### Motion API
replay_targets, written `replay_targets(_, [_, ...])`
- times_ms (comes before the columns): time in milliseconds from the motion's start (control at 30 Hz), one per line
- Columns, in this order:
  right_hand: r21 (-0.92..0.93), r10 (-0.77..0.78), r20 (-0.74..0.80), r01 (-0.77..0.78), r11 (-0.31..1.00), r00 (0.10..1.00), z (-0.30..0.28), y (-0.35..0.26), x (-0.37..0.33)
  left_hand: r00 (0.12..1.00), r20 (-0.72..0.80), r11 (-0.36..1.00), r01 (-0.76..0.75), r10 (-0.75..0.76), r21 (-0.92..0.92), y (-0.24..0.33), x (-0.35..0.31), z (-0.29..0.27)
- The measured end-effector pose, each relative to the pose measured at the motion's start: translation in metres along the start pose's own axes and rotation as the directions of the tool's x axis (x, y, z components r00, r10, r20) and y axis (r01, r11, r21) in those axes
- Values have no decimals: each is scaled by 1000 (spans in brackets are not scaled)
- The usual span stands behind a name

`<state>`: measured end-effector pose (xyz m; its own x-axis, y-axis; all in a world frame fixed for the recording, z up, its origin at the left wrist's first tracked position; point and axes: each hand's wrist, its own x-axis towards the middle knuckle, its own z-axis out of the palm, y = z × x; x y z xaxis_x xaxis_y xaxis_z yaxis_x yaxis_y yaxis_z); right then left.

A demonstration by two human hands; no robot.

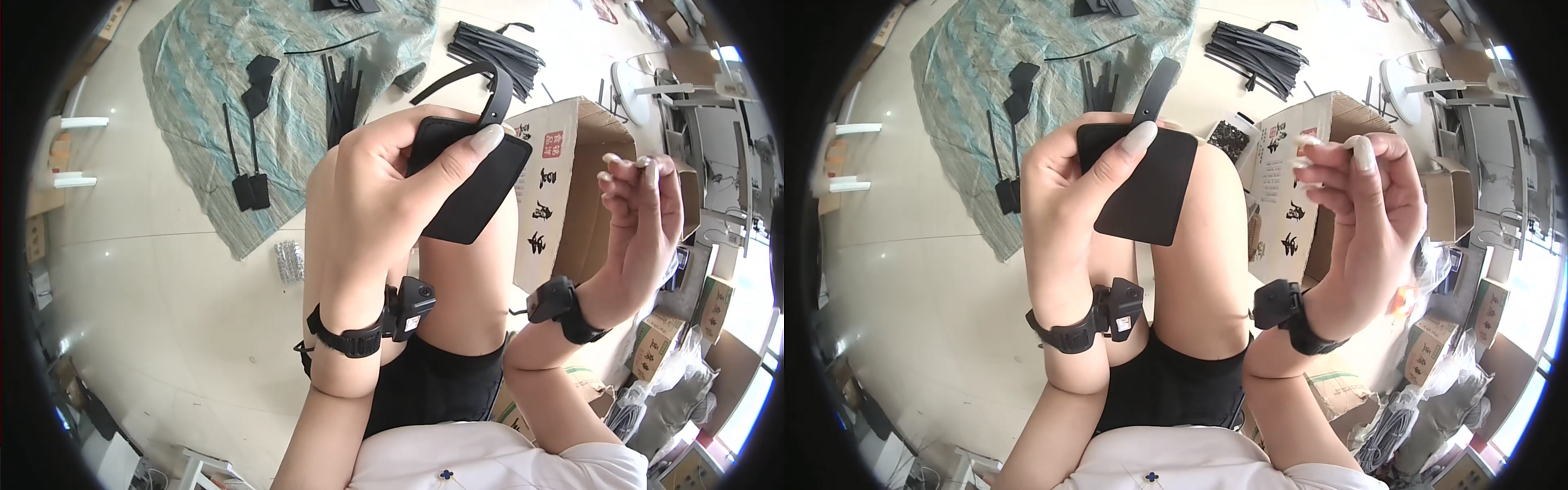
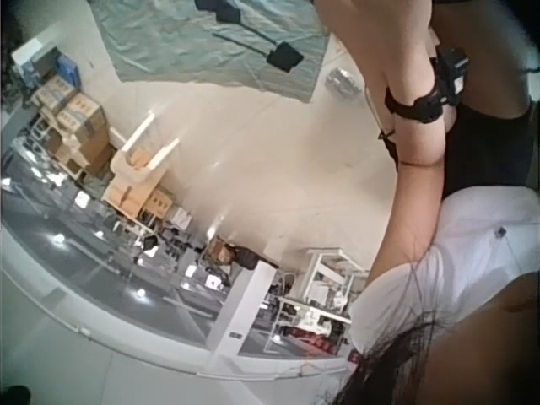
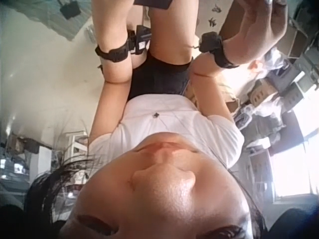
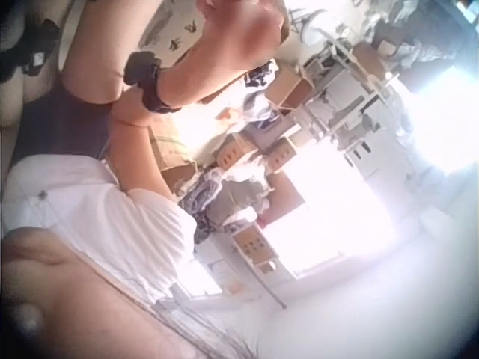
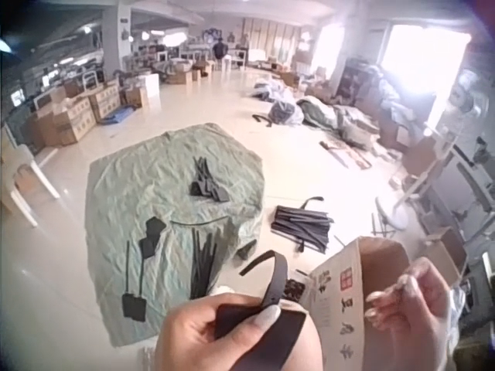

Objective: Attaching straps and buckles to black identification tags.

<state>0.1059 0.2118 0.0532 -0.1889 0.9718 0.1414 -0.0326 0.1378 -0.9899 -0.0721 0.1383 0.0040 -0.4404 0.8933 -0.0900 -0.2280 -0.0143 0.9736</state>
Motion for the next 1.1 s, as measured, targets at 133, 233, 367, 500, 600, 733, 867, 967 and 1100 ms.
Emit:
replay_targets(133, [228,27,194,-72,971,981,37,10,-17,999,41,1000,-7,7,-19,-6,-6,-7])
replay_targets(233, [213,46,180,-85,973,983,52,22,-17,996,86,999,-36,34,30,-5,-6,-5])
replay_targets(367, [284,124,-2,-118,951,992,68,22,-20,988,126,993,-102,93,63,-7,-5,0])
replay_targets(500, [224,123,95,-142,964,988,60,27,-19,972,125,978,-204,198,42,-8,-4,0])
replay_targets(600, [246,90,123,-118,962,988,62,30,-18,951,108,944,-303,290,128,-11,-4,-1])
replay_targets(733, [240,102,93,-122,963,990,62,32,-17,942,106,930,-333,320,157,-11,-3,1])
replay_targets(867, [221,126,95,-144,965,988,63,35,-17,929,119,909,-369,351,195,-12,-3,-1])
replay_targets(967, [186,140,100,-156,970,985,63,36,-16,912,130,876,-410,389,254,-12,-2,-1])
replay_targets(1100, [172,176,185,-208,963,967,62,38,-13,894,137,833,-448,428,323,-10,-3,-3])
